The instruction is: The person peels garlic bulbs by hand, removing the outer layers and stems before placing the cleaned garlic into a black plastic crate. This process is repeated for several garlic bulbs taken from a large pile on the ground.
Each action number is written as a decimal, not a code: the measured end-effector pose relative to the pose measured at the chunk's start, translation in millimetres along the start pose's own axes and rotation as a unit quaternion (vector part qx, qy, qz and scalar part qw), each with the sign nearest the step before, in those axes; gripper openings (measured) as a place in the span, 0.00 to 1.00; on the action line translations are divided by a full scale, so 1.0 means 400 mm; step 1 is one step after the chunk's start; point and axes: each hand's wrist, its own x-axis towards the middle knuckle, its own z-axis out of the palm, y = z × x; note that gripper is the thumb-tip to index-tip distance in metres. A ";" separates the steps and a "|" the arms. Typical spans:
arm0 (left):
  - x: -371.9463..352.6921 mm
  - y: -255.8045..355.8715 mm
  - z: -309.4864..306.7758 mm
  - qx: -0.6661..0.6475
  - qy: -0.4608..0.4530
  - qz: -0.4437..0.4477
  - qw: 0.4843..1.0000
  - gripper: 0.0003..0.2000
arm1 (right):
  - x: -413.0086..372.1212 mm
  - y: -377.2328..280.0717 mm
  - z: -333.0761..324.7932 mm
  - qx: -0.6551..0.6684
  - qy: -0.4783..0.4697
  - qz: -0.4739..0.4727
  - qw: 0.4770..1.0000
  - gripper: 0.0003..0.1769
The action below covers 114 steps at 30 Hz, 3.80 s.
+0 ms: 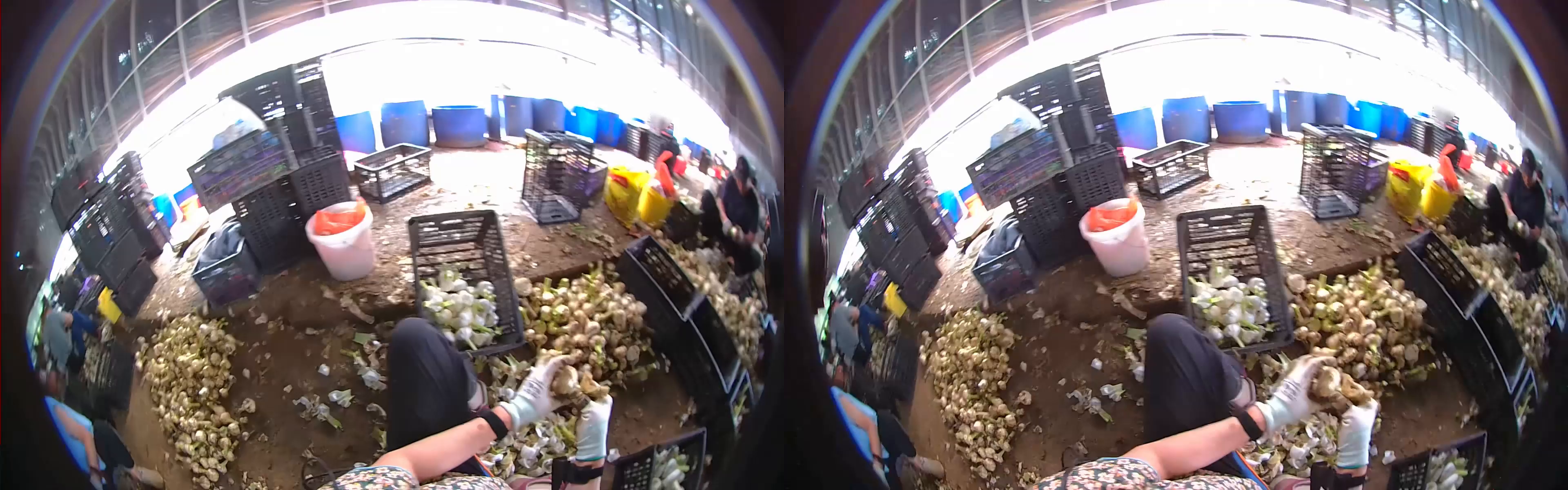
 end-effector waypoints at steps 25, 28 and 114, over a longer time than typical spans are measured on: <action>0.131 0.369 -0.080 0.124 -0.139 0.111 0.976 0.32 | -0.054 -0.155 0.031 0.212 -0.046 -0.084 0.973 0.18; 0.111 0.412 -0.093 0.244 -0.125 0.236 0.932 0.28 | -0.094 -0.184 0.060 0.177 -0.069 -0.065 0.980 0.19; -0.087 -0.188 0.122 -0.571 0.017 -0.480 0.666 0.15 | -0.048 0.151 -0.186 -0.305 0.349 -0.175 0.869 0.04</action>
